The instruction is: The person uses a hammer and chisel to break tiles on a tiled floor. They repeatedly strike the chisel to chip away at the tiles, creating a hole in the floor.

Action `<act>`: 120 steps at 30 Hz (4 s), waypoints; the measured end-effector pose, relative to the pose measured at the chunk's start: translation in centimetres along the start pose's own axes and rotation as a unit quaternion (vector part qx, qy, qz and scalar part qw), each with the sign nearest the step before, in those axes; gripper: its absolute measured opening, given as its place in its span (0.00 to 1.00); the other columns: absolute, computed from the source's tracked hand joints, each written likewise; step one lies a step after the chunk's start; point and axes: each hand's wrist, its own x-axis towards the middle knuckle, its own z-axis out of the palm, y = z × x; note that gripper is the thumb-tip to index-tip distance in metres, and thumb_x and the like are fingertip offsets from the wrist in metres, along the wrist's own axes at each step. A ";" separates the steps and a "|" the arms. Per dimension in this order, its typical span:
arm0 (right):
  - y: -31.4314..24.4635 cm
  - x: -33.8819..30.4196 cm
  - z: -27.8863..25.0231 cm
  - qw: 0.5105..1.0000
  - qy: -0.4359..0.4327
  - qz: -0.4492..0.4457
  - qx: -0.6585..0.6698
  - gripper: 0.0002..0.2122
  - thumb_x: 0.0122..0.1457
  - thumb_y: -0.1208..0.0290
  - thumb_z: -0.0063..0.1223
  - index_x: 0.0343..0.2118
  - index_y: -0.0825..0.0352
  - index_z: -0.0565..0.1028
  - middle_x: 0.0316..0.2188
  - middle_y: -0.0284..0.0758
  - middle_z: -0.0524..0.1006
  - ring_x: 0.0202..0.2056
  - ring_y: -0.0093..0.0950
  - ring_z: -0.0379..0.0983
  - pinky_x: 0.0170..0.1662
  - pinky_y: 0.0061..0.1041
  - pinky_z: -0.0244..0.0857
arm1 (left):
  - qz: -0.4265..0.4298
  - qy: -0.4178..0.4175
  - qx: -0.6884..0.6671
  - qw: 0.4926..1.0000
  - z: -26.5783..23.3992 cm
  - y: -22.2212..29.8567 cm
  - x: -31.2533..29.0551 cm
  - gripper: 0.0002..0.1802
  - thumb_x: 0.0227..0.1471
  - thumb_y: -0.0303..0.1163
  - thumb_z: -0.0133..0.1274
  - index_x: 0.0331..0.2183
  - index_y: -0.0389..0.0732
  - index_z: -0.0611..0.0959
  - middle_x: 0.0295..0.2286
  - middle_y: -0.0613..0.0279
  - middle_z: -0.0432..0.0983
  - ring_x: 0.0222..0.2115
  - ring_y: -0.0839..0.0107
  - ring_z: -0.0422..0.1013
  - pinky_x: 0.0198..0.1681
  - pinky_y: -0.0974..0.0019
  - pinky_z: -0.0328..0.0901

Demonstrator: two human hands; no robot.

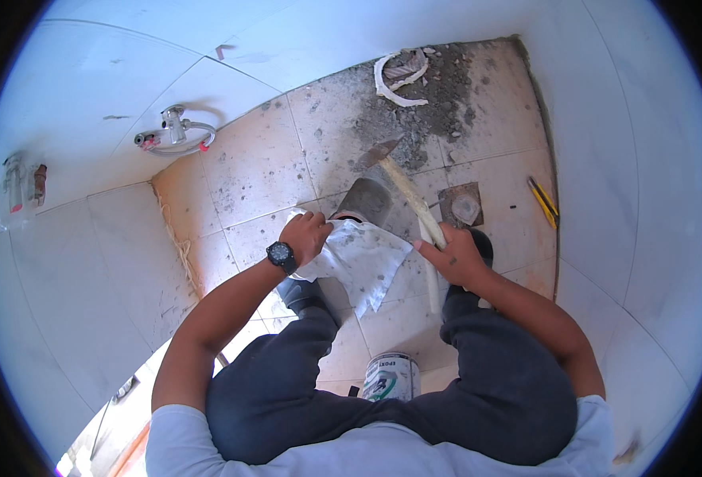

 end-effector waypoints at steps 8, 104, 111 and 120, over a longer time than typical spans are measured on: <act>0.3 -0.1 0.6 1.000 0.016 0.008 0.005 0.17 0.60 0.60 0.64 0.33 0.73 0.77 0.22 0.43 0.78 0.25 0.29 0.75 0.32 0.32 0.69 | -0.086 0.040 -0.064 0.993 -0.9 -0.4 0.4 0.13 0.55 0.35 0.60 0.42 0.43 0.84 0.39 0.55 0.77 0.39 0.54 0.75 0.42 0.54 0.71; 3.3 1.2 3.6 0.995 0.046 -0.058 -0.062 0.20 0.69 0.56 0.52 0.31 0.73 0.70 0.18 0.53 0.75 0.25 0.56 0.75 0.28 0.48 0.67 | -0.309 -0.144 -0.175 0.924 -3.3 3.2 1.4 0.27 0.69 0.52 0.39 0.39 0.35 0.78 0.30 0.39 0.81 0.34 0.39 0.77 0.39 0.40 0.70; 4.1 1.5 4.4 0.992 -0.003 -0.009 -0.129 0.19 0.69 0.57 0.52 0.31 0.72 0.70 0.17 0.52 0.74 0.23 0.52 0.76 0.27 0.45 0.67 | -0.295 -0.132 -0.172 0.931 -3.4 3.0 1.8 0.28 0.69 0.52 0.39 0.39 0.35 0.79 0.30 0.40 0.81 0.35 0.40 0.78 0.40 0.41 0.70; 3.6 1.4 4.4 0.987 -0.014 -0.064 -0.146 0.20 0.70 0.57 0.51 0.29 0.73 0.70 0.17 0.51 0.74 0.21 0.50 0.76 0.27 0.45 0.66 | -0.292 -0.138 -0.174 0.930 -3.4 2.9 1.9 0.27 0.68 0.51 0.40 0.38 0.35 0.80 0.31 0.39 0.81 0.36 0.40 0.78 0.40 0.41 0.70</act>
